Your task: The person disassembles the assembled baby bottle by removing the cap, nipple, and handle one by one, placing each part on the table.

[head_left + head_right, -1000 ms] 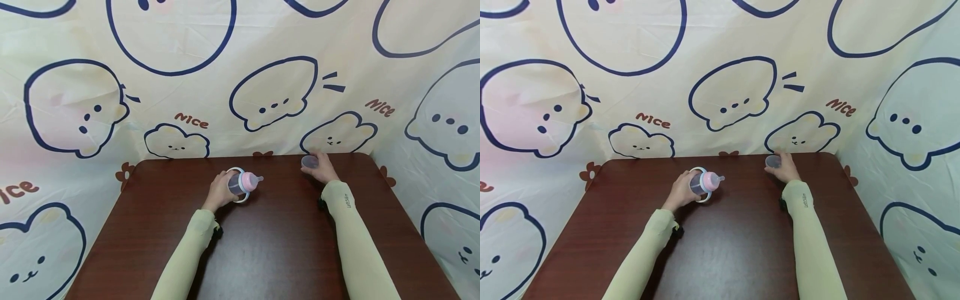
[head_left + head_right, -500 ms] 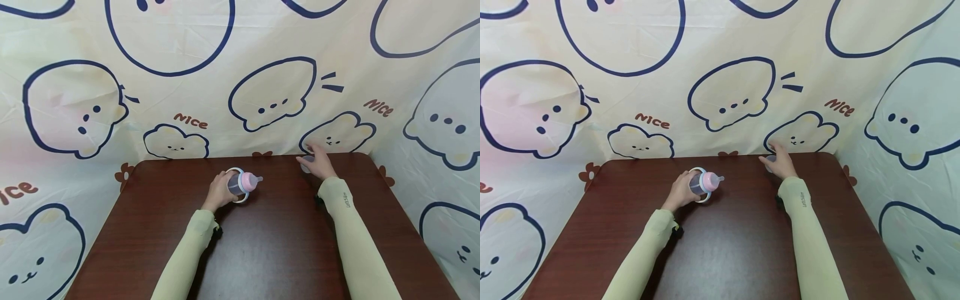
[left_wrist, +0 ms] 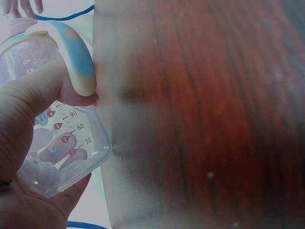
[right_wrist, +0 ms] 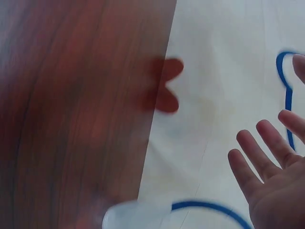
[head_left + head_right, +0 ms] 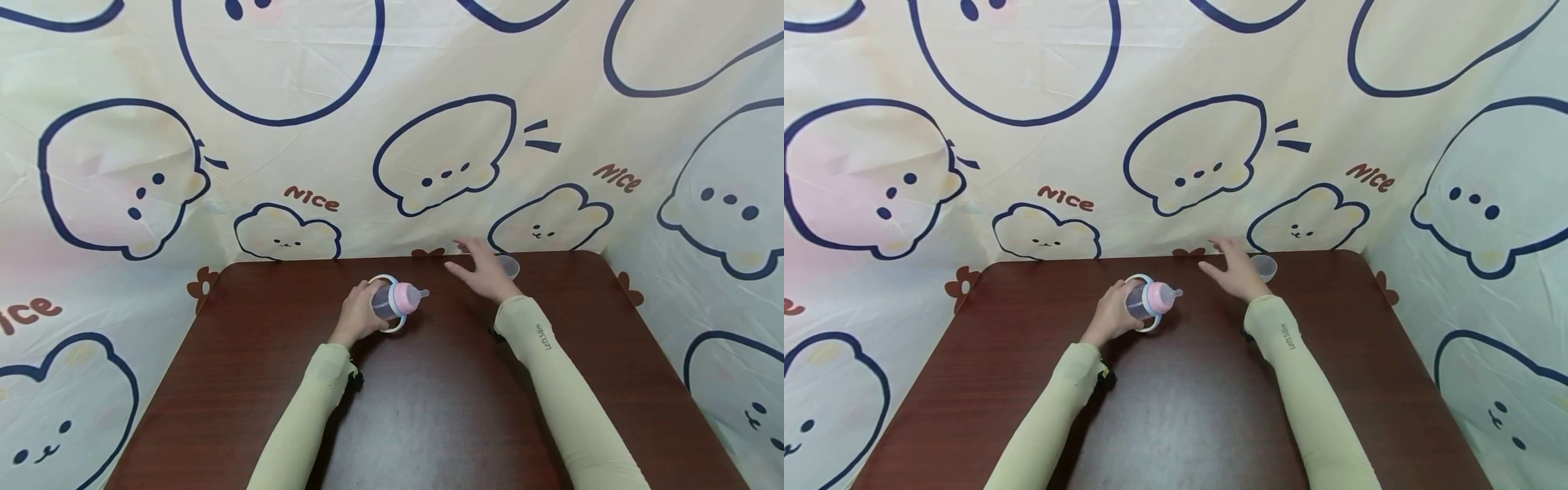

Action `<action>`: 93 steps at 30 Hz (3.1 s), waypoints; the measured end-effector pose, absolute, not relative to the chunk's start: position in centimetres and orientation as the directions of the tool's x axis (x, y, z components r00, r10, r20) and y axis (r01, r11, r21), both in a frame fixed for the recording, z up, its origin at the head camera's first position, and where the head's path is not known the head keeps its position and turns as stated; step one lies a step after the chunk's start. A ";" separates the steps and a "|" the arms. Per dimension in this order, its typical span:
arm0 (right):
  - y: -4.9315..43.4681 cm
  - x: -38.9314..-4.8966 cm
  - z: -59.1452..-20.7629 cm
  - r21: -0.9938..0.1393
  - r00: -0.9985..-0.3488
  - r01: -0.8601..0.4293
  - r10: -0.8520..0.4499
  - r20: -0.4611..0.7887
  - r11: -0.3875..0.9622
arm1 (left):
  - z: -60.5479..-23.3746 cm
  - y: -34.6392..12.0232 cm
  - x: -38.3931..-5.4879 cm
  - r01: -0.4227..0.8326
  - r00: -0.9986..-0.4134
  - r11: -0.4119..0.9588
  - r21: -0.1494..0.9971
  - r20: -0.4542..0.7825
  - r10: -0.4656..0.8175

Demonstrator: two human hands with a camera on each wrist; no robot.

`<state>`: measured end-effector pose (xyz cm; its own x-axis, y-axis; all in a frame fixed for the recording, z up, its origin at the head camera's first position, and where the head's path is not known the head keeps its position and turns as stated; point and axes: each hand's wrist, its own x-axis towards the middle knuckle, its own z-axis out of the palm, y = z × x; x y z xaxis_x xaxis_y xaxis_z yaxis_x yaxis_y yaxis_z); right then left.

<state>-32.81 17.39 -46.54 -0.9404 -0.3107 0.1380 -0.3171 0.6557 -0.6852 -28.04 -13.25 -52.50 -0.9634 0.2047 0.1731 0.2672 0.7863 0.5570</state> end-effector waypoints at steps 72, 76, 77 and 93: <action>8.4 -29.3 -49.5 -0.586 -0.820 -0.515 -0.558 0.124 0.626 | -52.1 -13.4 -28.2 0.256 -0.967 0.802 0.539 0.132 0.220; 8.5 -29.2 -49.5 -0.613 -0.835 -0.483 -0.541 0.106 0.625 | -52.1 -13.4 -28.2 0.257 -0.966 0.795 0.549 0.129 0.223; 8.5 -29.2 -49.5 -0.618 -0.838 -0.477 -0.536 0.104 0.625 | -52.1 -13.4 -28.1 0.258 -0.966 0.795 0.549 0.131 0.224; 9.0 -29.4 -49.2 -0.643 -0.873 -0.402 -0.484 0.056 0.652 | -52.2 -13.4 -28.2 0.278 -0.961 0.803 0.527 0.152 0.233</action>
